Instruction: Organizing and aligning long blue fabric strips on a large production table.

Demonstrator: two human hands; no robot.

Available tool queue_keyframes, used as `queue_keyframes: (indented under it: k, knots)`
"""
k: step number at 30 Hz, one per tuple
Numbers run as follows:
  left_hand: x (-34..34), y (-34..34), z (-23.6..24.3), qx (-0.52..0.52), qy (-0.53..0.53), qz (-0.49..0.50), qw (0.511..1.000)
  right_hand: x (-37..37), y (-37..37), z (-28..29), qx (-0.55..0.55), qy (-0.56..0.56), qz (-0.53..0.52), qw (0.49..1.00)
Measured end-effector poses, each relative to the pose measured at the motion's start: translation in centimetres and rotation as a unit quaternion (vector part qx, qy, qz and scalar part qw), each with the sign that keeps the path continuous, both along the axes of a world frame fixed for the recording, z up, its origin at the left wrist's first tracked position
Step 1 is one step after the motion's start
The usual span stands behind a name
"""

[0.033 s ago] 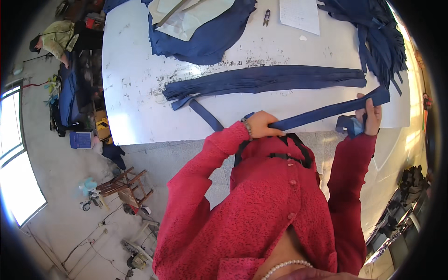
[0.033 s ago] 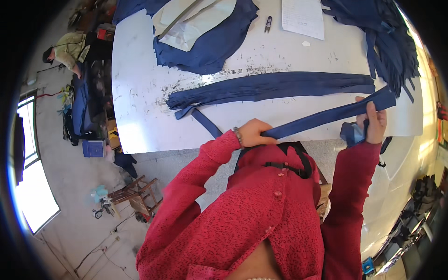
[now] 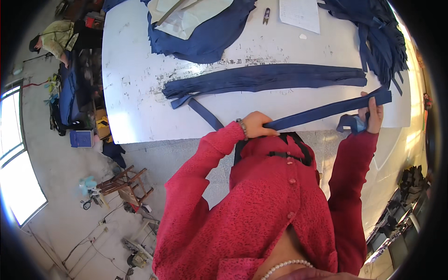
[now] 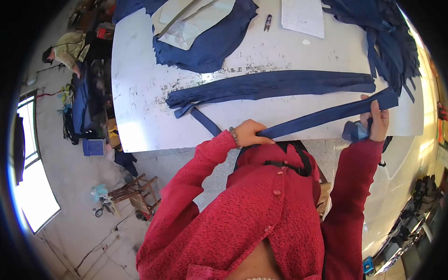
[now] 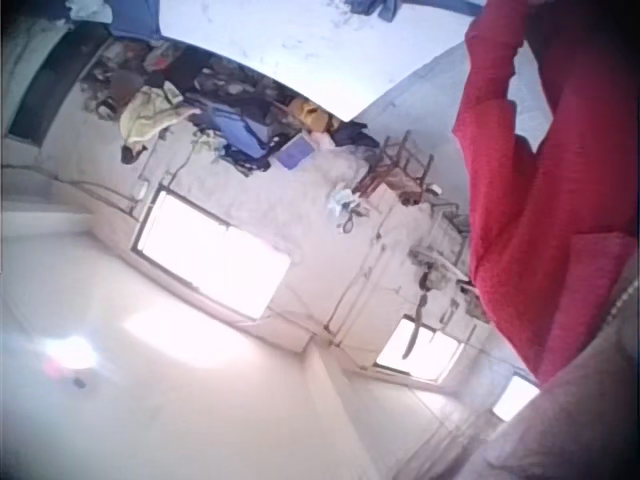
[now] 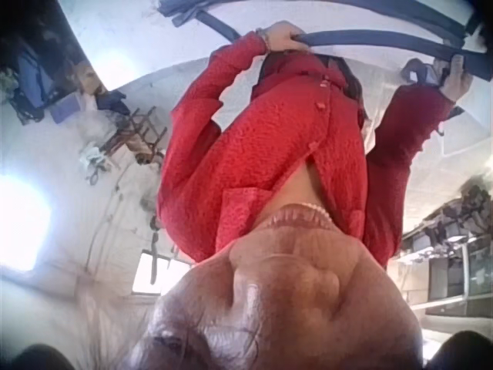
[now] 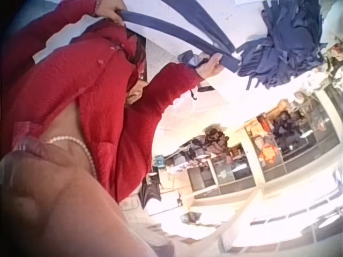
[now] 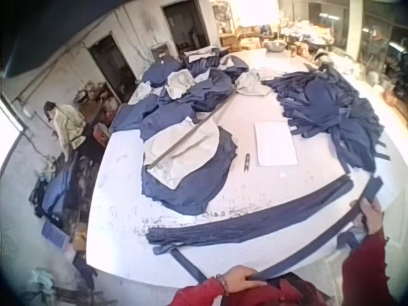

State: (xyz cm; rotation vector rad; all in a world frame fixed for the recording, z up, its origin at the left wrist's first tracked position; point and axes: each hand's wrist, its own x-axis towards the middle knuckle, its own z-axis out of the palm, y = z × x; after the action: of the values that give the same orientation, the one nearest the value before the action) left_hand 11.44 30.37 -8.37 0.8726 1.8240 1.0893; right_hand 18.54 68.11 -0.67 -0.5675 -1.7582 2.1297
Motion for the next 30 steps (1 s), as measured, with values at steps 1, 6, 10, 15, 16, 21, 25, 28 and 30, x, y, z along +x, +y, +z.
queue_keyframes:
  k: [1,6,10,15,16,21,25,28,30]
  knots:
    - [0.1,-1.2,-0.6,-0.055,-0.017,-0.021,0.998,0.4,2.0,-1.4,-0.012,0.016,0.002,1.0]
    - [-0.2,-7.9,-4.5,-0.217,0.057,-0.057,0.973,1.7,9.9,-8.1,-0.12,-0.044,-0.187,0.974]
    - [-2.2,-13.9,-7.0,-0.325,0.093,-0.042,0.94,3.5,15.0,-15.0,-0.114,-0.117,-0.258,0.952]
    - [-3.6,-19.8,-10.3,-0.458,0.173,-0.121,0.863,4.6,20.7,-20.8,-0.085,-0.194,-0.217,0.953]
    - [-3.6,-20.6,-10.9,-0.478,0.153,-0.117,0.857,3.9,21.3,-21.8,-0.068,-0.188,-0.228,0.953]
    - [-5.2,-20.9,-13.8,-0.58,0.203,-0.129,0.778,0.4,23.2,-24.9,-0.095,-0.155,-0.274,0.944]
    - [-7.3,-20.8,-15.6,-0.614,0.172,0.022,0.77,-0.8,25.4,-26.5,-0.098,-0.187,-0.257,0.943]
    - [-8.4,-20.9,-17.3,-0.629,0.226,0.051,0.742,-1.7,26.7,-29.2,-0.07,-0.271,-0.282,0.918]
    - [-8.5,-19.8,-17.7,-0.644,0.241,0.082,0.722,-2.4,26.7,-30.2,-0.04,-0.278,-0.292,0.914]
